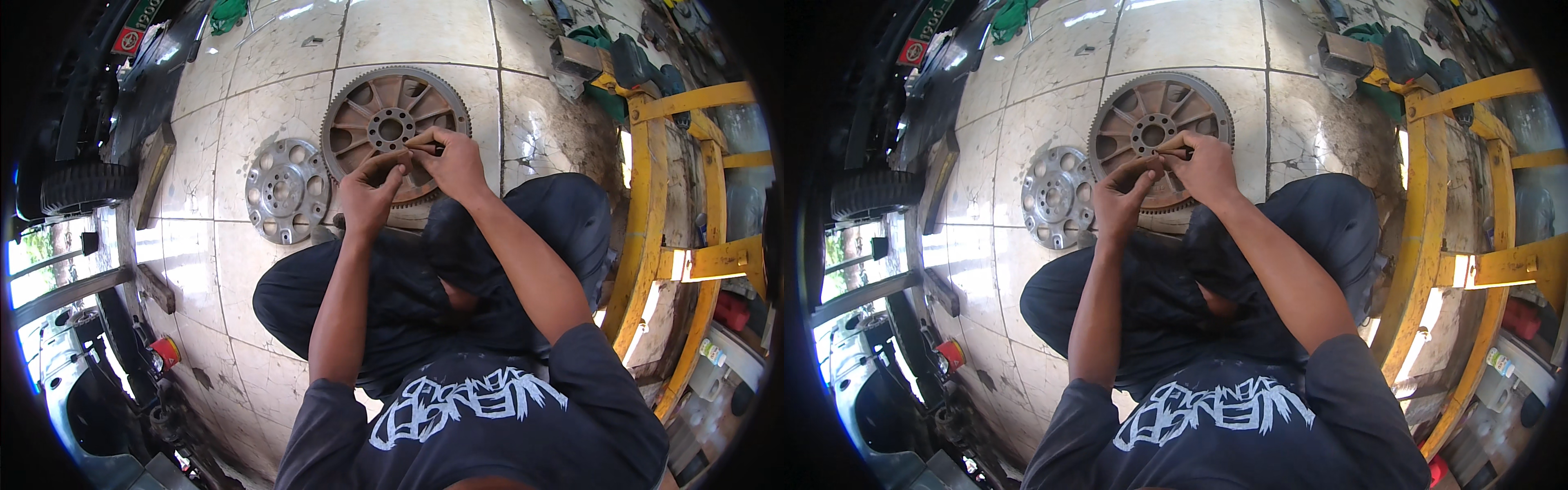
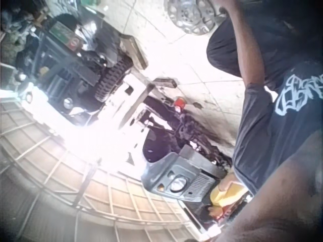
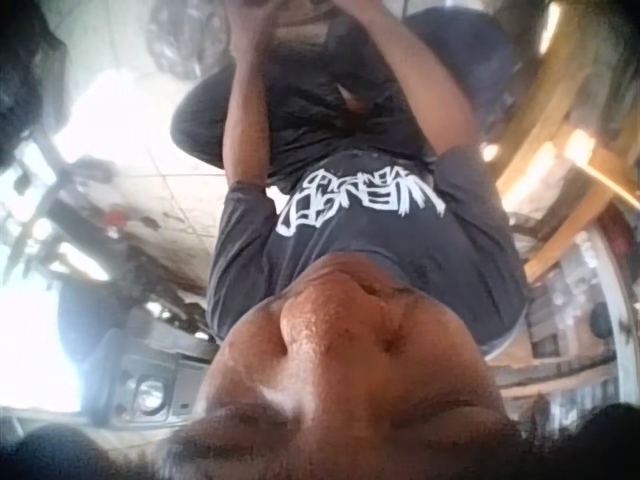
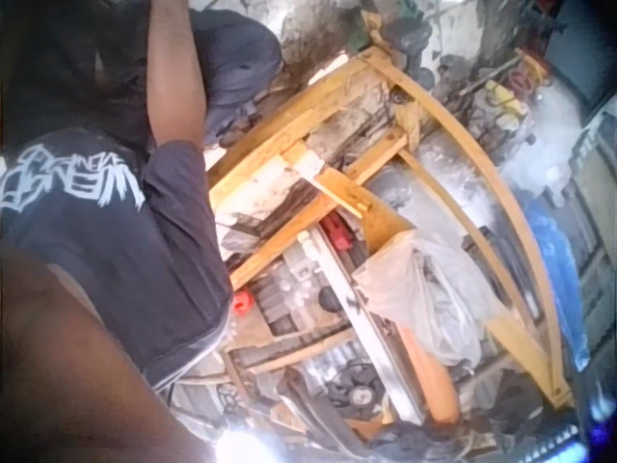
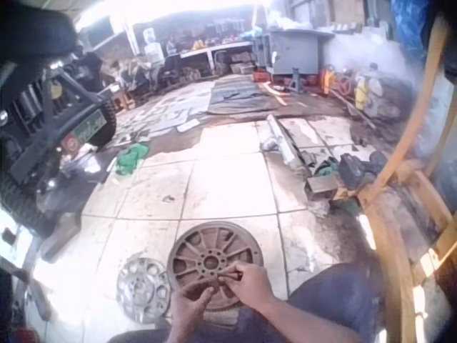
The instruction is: The person scrubs a large metal flywheel with a wire brush while sitting on the floor. They rotate the flywheel to access different areas and continue scrubbing the teeth and surface.
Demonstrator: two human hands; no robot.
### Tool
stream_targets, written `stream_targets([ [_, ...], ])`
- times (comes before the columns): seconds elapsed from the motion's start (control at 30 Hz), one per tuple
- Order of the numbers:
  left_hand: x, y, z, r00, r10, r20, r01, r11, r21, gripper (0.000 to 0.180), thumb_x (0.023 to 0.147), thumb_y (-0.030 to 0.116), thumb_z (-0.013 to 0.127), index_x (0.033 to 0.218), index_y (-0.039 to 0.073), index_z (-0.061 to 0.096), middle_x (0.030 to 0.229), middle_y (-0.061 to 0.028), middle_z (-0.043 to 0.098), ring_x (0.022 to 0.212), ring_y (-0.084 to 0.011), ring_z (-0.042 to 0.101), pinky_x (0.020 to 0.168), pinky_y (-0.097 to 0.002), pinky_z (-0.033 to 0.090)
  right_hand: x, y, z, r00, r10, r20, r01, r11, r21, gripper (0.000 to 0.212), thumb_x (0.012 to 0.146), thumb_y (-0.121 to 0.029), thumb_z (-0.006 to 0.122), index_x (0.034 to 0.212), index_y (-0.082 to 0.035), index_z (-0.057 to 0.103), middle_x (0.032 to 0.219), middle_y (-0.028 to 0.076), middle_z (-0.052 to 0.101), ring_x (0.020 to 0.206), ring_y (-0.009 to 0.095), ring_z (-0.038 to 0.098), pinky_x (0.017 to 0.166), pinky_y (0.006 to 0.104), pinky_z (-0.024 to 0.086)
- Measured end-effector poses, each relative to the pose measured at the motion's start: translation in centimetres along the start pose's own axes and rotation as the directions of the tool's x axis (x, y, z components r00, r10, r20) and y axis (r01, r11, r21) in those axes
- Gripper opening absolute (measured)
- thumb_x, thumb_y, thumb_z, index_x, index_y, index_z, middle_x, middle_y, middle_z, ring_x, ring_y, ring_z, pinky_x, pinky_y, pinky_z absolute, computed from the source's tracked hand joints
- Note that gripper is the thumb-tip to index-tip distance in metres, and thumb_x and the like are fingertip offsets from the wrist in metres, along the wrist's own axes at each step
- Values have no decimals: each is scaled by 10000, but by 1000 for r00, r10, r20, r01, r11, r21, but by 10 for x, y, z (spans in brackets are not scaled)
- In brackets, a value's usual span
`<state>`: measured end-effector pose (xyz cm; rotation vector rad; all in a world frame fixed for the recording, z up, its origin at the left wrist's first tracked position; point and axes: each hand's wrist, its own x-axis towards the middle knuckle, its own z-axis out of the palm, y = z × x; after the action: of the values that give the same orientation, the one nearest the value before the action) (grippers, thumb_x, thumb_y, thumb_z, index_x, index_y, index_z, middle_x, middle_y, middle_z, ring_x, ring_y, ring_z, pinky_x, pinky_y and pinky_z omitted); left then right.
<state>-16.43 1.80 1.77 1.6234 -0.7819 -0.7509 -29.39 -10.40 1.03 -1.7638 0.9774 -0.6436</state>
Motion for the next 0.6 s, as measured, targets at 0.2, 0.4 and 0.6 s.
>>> stream_targets([
  [0.2, 1, -2, 4, 997, 73, 12, -74, 993, 90, 262, 943, 91, 764, 1193, 20, 797, 1083, -92, 795, 1001, -154, 730, 922, -309, 554, 2, 16, 4, 963, 111, 246, -208, 887, 413, 237, 938, -133, 777, 1155, -43, 805, 985, 76, 813, 913, 151, 758, 835, 306, 583],
  [0.4, 4, -6, 1, 987, 161, 22, -162, 972, 171, 240, 951, 95, 760, 1181, 34, 795, 1114, -102, 749, 1012, -188, 700, 912, -323, 541, 0, -10, -8, 927, 117, 357, -255, 894, 368, 328, 987, -171, 776, 1264, 3, 752, 1121, 53, 775, 1065, 103, 689, 974, 268, 545],
  [0.6, 9, -12, 3, 990, 72, -126, -70, 997, 17, 237, 962, 119, 785, 1160, -11, 773, 1090, -93, 767, 977, -153, 701, 893, -311, 548, 3, 8, 0, 953, 128, 274, -252, 834, 490, 283, 982, -176, 783, 1206, -4, 777, 1068, 55, 801, 950, 102, 711, 885, 273, 562],
])
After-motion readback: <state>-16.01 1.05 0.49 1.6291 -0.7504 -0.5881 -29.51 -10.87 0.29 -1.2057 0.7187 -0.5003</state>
